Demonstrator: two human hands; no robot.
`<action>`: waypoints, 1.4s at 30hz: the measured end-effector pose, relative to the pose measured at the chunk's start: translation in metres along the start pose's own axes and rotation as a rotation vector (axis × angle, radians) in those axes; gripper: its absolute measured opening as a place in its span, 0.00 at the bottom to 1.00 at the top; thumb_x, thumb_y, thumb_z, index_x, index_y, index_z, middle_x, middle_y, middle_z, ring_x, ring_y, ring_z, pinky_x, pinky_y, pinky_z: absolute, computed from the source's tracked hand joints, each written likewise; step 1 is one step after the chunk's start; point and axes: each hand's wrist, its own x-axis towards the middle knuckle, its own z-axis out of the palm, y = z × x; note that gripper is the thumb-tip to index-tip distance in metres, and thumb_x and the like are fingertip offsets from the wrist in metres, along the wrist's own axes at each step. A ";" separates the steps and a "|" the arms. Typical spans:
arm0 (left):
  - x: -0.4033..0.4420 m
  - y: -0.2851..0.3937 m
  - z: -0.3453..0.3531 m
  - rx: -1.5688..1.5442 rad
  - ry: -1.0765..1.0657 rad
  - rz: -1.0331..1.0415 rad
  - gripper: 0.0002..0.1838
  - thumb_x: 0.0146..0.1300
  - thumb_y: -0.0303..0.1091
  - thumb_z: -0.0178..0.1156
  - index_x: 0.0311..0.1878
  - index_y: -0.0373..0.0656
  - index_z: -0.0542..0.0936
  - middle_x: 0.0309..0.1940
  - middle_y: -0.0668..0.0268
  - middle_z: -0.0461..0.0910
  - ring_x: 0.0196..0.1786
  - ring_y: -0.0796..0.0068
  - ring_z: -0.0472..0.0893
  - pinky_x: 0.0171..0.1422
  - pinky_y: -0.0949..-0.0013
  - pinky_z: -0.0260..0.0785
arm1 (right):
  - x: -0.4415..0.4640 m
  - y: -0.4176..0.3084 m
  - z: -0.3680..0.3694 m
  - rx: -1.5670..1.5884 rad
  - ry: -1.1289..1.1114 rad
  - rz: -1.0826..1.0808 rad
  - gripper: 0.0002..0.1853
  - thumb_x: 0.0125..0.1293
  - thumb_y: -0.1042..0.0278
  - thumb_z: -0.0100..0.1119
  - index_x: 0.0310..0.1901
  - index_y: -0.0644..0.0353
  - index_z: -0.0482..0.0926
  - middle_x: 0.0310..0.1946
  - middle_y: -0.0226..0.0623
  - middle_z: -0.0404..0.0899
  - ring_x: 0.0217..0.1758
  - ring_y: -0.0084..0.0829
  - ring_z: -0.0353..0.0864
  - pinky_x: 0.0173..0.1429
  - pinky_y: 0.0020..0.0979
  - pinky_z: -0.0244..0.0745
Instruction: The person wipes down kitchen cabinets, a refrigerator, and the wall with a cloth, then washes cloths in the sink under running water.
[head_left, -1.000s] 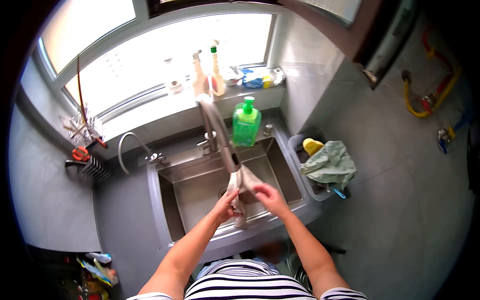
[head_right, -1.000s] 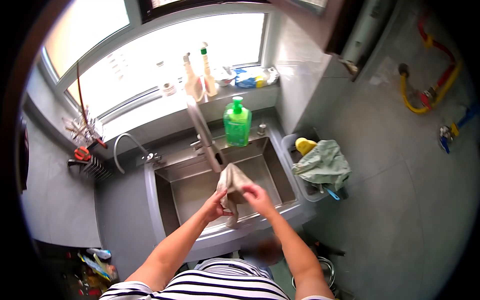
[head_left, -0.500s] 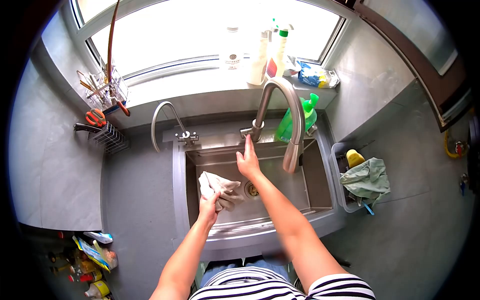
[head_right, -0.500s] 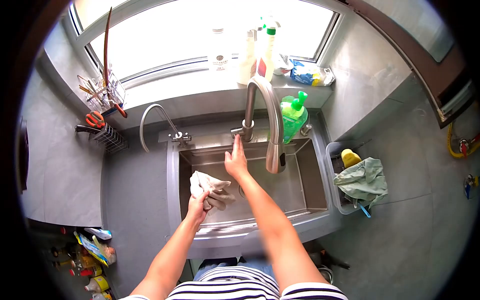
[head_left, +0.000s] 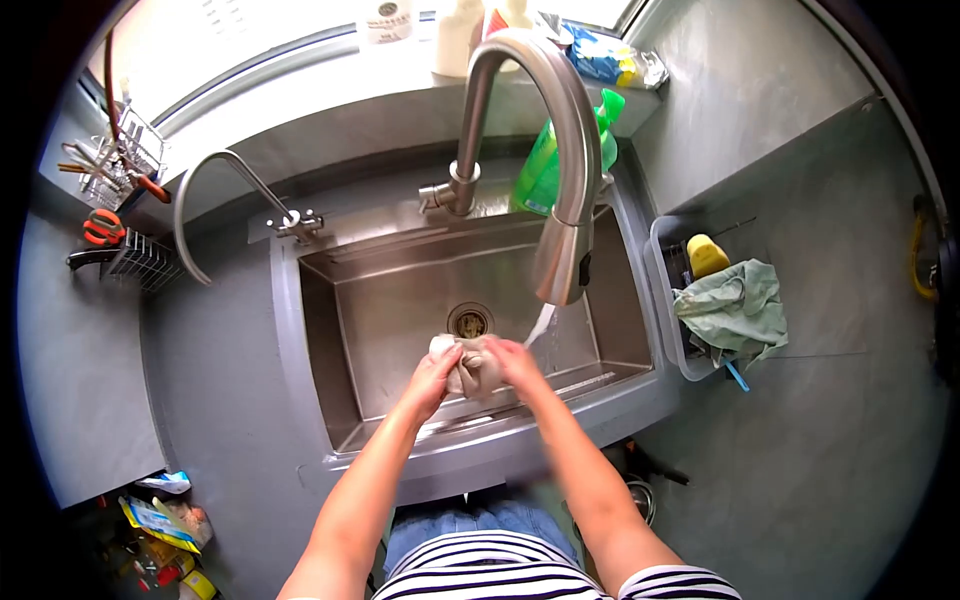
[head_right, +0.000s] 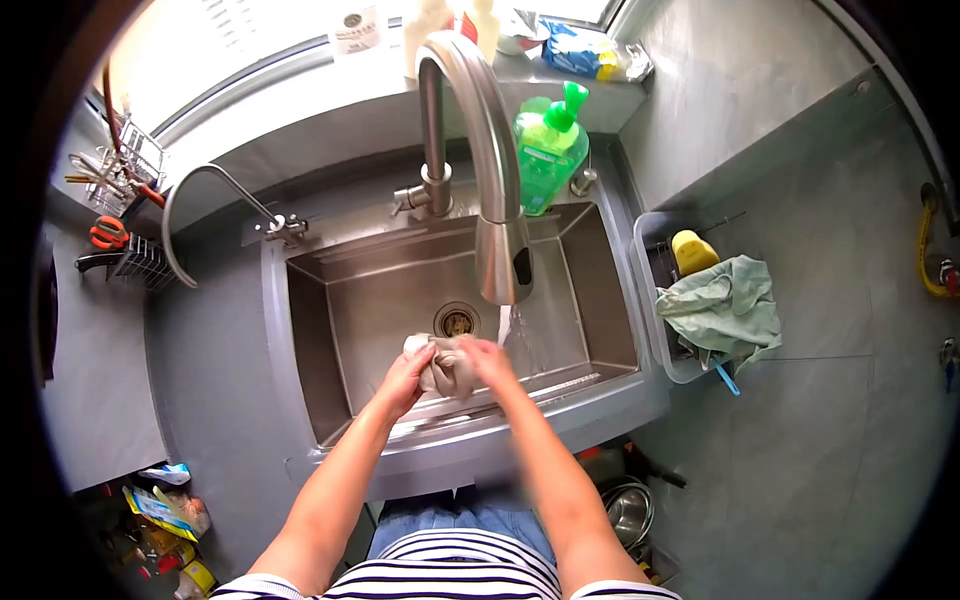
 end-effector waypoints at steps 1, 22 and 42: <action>-0.006 0.008 0.019 -0.038 0.034 -0.033 0.16 0.71 0.42 0.59 0.56 0.45 0.77 0.46 0.69 0.82 0.44 0.77 0.83 0.46 0.69 0.79 | -0.020 -0.012 -0.013 0.298 0.095 0.093 0.21 0.67 0.54 0.65 0.50 0.64 0.79 0.42 0.32 0.83 0.47 0.25 0.81 0.52 0.28 0.75; 0.061 -0.068 0.083 -0.399 0.126 -0.227 0.27 0.75 0.55 0.40 0.60 0.43 0.74 0.53 0.61 0.80 0.56 0.65 0.78 0.58 0.60 0.73 | 0.005 -0.008 -0.020 -0.763 0.384 -0.555 0.19 0.66 0.50 0.61 0.33 0.62 0.76 0.26 0.47 0.79 0.30 0.47 0.80 0.35 0.42 0.72; 0.097 -0.063 0.037 -0.682 -0.799 -0.394 0.25 0.74 0.55 0.40 0.63 0.49 0.73 0.56 0.63 0.78 0.54 0.64 0.81 0.57 0.55 0.76 | -0.012 0.001 -0.043 -0.095 0.082 -0.373 0.23 0.58 0.59 0.70 0.52 0.60 0.77 0.60 0.51 0.73 0.62 0.48 0.72 0.64 0.44 0.67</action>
